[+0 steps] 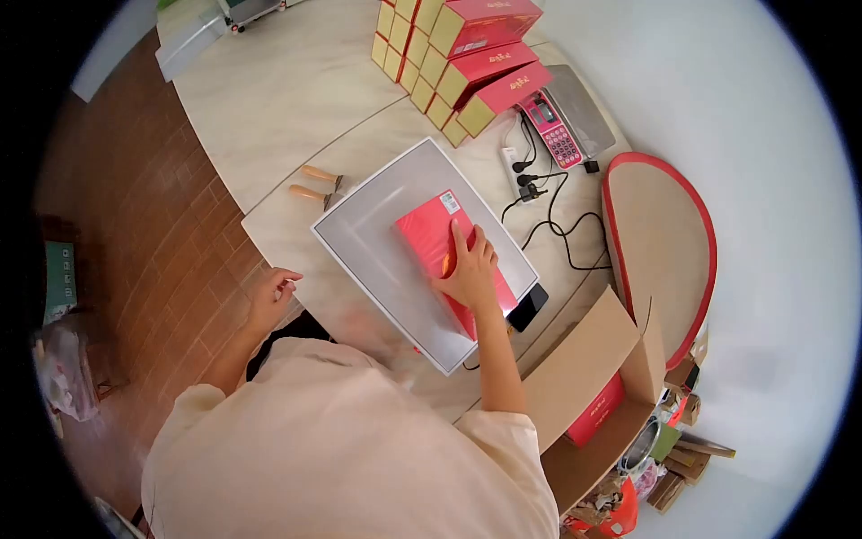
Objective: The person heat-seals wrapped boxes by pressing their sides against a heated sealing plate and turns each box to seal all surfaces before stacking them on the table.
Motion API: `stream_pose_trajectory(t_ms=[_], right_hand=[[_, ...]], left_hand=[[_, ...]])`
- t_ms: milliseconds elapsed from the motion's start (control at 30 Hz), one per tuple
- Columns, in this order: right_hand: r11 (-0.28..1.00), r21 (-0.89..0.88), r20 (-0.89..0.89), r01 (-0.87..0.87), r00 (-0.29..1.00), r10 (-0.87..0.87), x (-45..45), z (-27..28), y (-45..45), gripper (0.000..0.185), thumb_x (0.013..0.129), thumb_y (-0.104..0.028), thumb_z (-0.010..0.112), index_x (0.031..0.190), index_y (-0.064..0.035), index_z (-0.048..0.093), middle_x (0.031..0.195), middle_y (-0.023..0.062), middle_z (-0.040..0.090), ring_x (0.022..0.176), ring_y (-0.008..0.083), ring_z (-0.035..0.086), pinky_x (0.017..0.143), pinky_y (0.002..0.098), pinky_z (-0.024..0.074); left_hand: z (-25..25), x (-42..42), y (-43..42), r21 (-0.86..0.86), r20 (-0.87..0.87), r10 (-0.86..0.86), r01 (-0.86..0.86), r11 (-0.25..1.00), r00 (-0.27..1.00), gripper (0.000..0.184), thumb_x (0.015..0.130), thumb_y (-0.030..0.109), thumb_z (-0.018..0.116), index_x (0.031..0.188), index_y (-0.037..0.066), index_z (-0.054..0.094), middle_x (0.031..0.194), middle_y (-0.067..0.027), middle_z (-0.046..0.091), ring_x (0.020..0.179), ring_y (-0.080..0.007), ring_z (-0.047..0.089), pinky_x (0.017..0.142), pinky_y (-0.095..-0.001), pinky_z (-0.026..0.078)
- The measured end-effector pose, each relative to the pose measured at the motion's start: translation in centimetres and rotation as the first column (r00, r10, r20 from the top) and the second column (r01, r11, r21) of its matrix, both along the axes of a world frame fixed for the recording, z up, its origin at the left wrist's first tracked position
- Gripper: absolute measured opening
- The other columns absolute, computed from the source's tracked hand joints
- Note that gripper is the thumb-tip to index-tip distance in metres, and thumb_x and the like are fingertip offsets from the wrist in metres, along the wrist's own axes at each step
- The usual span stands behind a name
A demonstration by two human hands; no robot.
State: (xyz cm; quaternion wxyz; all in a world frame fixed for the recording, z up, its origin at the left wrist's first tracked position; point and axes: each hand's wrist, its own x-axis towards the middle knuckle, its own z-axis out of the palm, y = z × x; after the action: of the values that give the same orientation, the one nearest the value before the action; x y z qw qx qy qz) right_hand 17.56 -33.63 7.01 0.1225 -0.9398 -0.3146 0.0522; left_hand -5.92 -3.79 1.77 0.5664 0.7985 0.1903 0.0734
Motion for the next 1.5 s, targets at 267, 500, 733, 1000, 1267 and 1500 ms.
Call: stream_pose_trajectory(t_ms=[267, 500, 733, 1000, 1267, 1500], right_hand=[[0.996, 0.085, -0.004, -0.019, 1.000, 0.020, -7.4, -0.1, 1.6, 0.104, 0.054, -0.042, 0.080, 0.145, -0.0191, 0.034, 0.144, 0.0262, 0.025, 0.122, 0.0444, 0.035, 0.101, 0.0535, 0.0285], [0.995, 0.101, 0.087, -0.020, 0.996, 0.011, -5.1, -0.1, 3.7, 0.092, 0.057, -0.047, 0.076, 0.139, -0.0204, 0.043, 0.142, 0.0272, 0.029, 0.118, 0.0428, 0.037, 0.099, 0.0532, 0.0299], [0.988, 0.153, 0.207, -0.017, 0.978, -0.015, 2.2, -1.8, 5.9, 0.089, 0.060, -0.049, 0.074, 0.139, -0.0207, 0.044, 0.137, 0.0269, 0.035, 0.117, 0.0421, 0.039, 0.098, 0.0518, 0.0306], [0.988, 0.144, 0.311, 0.056, 0.945, -0.099, 8.4, -4.2, 6.2, 0.090, 0.064, -0.060, 0.069, 0.140, -0.0204, 0.042, 0.140, 0.0261, 0.034, 0.121, 0.0424, 0.040, 0.101, 0.0513, 0.0298], [0.988, 0.000, 0.210, 0.152, 0.966, -0.148, 1.6, -3.0, 3.9, 0.101, 0.063, -0.062, 0.070, 0.145, -0.0192, 0.032, 0.145, 0.0268, 0.027, 0.124, 0.0477, 0.036, 0.101, 0.0553, 0.0300], [0.988, 0.056, 0.030, 0.142, 0.989, -0.144, -12.2, -0.2, 2.8, 0.099, 0.057, -0.038, 0.079, 0.144, -0.0193, 0.036, 0.142, 0.0273, 0.028, 0.122, 0.0459, 0.035, 0.102, 0.0539, 0.0270]], left_hand=[[-1.1, 0.8, 0.3, 0.085, -0.040, -0.176, 0.179, 0.980, 0.983, 0.017, 0.090, 0.003, 0.052, 0.103, 0.006, 0.064, 0.091, -0.0081, 0.061, 0.077, -0.0171, 0.060, 0.069, -0.0272, 0.048], [-1.9, 0.9, 0.9, 0.017, -0.099, -0.161, 0.164, 0.986, 0.982, 0.015, 0.091, 0.004, 0.053, 0.103, 0.004, 0.063, 0.094, -0.0077, 0.063, 0.083, -0.0168, 0.062, 0.071, -0.0266, 0.049], [-1.5, -0.6, 1.9, -0.011, -0.081, -0.049, 0.048, 0.999, 0.996, 0.015, 0.092, 0.004, 0.052, 0.103, 0.003, 0.063, 0.092, -0.0076, 0.063, 0.081, -0.0157, 0.061, 0.073, -0.0255, 0.048], [-1.5, -2.6, 2.7, -0.001, -0.091, -0.057, 0.057, 0.998, 0.994, 0.016, 0.094, 0.009, 0.051, 0.104, 0.004, 0.063, 0.092, -0.0074, 0.064, 0.081, -0.0159, 0.062, 0.074, -0.0264, 0.048], [-1.4, -5.5, 3.8, -0.027, -0.054, -0.022, 0.020, 0.999, 0.998, 0.017, 0.094, 0.010, 0.052, 0.105, 0.004, 0.063, 0.093, -0.0081, 0.064, 0.085, -0.0158, 0.062, 0.075, -0.0263, 0.048], [-3.5, -4.1, 3.7, -0.239, -0.008, -0.064, 0.060, 0.969, 0.998, 0.016, 0.094, 0.008, 0.051, 0.105, 0.003, 0.062, 0.096, -0.0052, 0.063, 0.085, -0.0133, 0.060, 0.076, -0.0246, 0.047]])
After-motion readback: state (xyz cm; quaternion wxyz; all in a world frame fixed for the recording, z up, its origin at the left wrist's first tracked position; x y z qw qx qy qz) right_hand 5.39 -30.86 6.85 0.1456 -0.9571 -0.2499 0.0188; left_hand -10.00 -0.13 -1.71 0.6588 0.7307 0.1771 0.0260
